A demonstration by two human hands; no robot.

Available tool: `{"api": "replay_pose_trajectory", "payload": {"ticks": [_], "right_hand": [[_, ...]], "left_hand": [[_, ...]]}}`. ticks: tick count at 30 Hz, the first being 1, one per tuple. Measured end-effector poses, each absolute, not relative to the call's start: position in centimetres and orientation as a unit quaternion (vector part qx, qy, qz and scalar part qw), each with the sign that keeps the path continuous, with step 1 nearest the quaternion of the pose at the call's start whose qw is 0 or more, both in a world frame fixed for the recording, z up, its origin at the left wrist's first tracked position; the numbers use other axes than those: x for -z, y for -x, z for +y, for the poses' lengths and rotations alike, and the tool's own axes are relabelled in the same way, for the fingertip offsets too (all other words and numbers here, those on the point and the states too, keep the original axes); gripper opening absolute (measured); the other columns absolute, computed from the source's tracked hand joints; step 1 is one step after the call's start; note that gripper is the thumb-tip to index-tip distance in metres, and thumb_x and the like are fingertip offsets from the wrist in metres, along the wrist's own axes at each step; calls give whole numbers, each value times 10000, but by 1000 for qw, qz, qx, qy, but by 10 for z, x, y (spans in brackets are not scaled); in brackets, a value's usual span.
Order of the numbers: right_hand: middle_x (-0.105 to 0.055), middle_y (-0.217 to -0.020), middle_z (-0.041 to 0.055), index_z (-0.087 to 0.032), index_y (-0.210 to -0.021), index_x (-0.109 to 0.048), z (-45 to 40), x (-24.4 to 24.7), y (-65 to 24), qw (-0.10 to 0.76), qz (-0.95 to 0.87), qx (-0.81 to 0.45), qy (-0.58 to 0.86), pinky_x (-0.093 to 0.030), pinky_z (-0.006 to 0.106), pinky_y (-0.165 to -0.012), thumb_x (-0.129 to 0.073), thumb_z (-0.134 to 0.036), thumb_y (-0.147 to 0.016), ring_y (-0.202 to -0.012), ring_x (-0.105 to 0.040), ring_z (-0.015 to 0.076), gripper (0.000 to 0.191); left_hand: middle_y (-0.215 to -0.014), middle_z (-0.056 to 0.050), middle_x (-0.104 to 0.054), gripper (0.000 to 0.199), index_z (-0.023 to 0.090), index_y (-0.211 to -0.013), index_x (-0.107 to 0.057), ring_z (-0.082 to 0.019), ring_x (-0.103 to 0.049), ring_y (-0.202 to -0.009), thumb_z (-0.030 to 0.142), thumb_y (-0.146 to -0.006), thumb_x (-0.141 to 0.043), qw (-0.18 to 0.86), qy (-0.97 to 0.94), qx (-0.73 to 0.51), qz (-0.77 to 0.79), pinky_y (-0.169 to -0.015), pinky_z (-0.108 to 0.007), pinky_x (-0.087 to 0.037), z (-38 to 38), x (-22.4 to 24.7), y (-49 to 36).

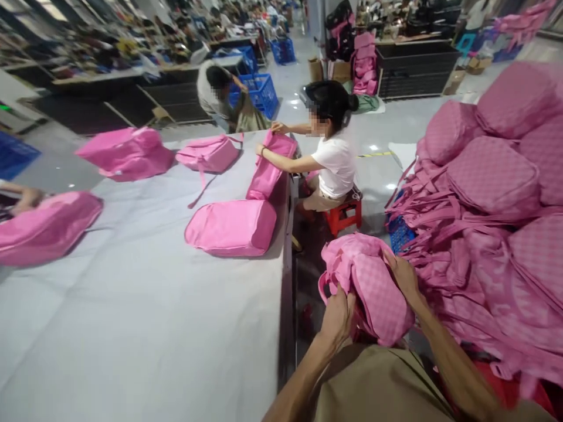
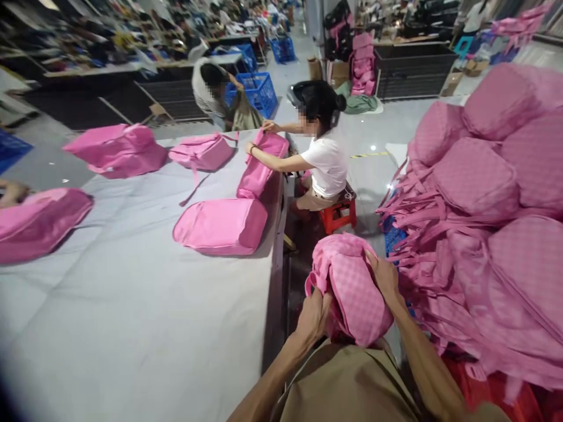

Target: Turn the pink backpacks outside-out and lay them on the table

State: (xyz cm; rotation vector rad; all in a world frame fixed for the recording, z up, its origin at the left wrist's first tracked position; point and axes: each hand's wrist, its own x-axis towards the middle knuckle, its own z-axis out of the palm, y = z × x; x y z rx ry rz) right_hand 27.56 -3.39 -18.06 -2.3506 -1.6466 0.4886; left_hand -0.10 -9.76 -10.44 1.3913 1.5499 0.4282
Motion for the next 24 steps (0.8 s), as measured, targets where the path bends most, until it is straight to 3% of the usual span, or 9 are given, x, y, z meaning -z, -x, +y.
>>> {"api": "replay_pose_trajectory", "payload": {"ticks": [2, 4, 8, 11, 14, 16, 18, 21, 24], "right_hand": [[-831, -1030, 223, -160, -1032, -842, -26, 168, -272, 128, -582, -169, 785, -497, 355, -819, -247, -732, -1140, -960, -783, 314, 832], [-832, -1069, 218, -173, -1046, -832, -16, 164, -259, 146, -590, -216, 764, -506, 368, -872, -310, -747, -1128, -1009, -781, 331, 780], [-824, -1272, 155, -223, -1308, -794, -9, 175, -229, 197, -575, -346, 715, -549, 381, -1030, -296, -586, -1168, -1222, -754, 302, 632], [-799, -1360, 135, -207, -1366, -770, -24, 187, -224, 260, -560, -408, 673, -527, 421, -1181, -146, -617, -1167, -1376, -690, 281, 773], [-726, -1493, 152, -177, -1432, -720, -47, 195, -229, 331, -556, -481, 592, -478, 445, -1262, -389, -772, -1083, -1437, -643, 303, 765], [-675, -1566, 154, -191, -1498, -667, -61, 202, -231, 342, -553, -496, 576, -501, 457, -1236, -691, -772, -923, -1415, -652, 327, 818], [-721, -1500, 153, -205, -1489, -665, -73, 211, -229, 318, -529, -486, 619, -550, 479, -1154, -810, -730, -810, -1330, -702, 357, 871], [-830, -1231, 152, -212, -1331, -742, -87, 228, -223, 254, -505, -427, 706, -585, 454, -975, -735, -751, -864, -1154, -775, 388, 713], [-842, -1025, 180, -204, -1100, -785, -95, 238, -219, 206, -536, -325, 751, -545, 386, -826, -588, -793, -977, -1006, -798, 374, 633]], "left_hand": [[-1003, -175, -759, 315, 166, -1134, -725, -318, -719, -932, 384, -1055, -511, 454, -586, -170, 649, -930, -410, -511, -100, 106, 12], [-1017, -162, -761, 373, 160, -1210, -697, -301, -708, -918, 397, -1067, -448, 444, -561, -192, 672, -895, -395, -508, -103, 117, 25], [-1117, -203, -771, 379, 125, -1244, -629, -299, -725, -964, 354, -1021, -427, 482, -506, -206, 685, -917, -396, -524, -109, 163, 45], [-995, -176, -767, 283, 173, -1089, -619, -293, -710, -887, 375, -1009, -438, 485, -505, -197, 686, -880, -404, -534, -112, 189, 49], [-1045, -171, -780, 314, 181, -1125, -616, -304, -722, -930, 438, -990, -497, 477, -506, -228, 682, -899, -423, -550, -112, 197, 46], [-1113, -169, -793, 386, 176, -1184, -625, -307, -737, -982, 489, -963, -576, 494, -491, -237, 678, -925, -424, -560, -114, 198, 40], [-1034, -152, -802, 351, 173, -1063, -675, -302, -741, -938, 495, -923, -661, 522, -472, -213, 677, -887, -404, -565, -118, 201, 33], [-726, -85, -721, 275, 199, -703, -645, -259, -680, -733, 392, -890, -704, 558, -464, -165, 668, -752, -368, -537, -125, 205, 18], [-609, -13, -611, 255, 209, -615, -604, -211, -601, -670, 251, -849, -695, 568, -471, -163, 655, -717, -337, -500, -128, 203, 9]]}}
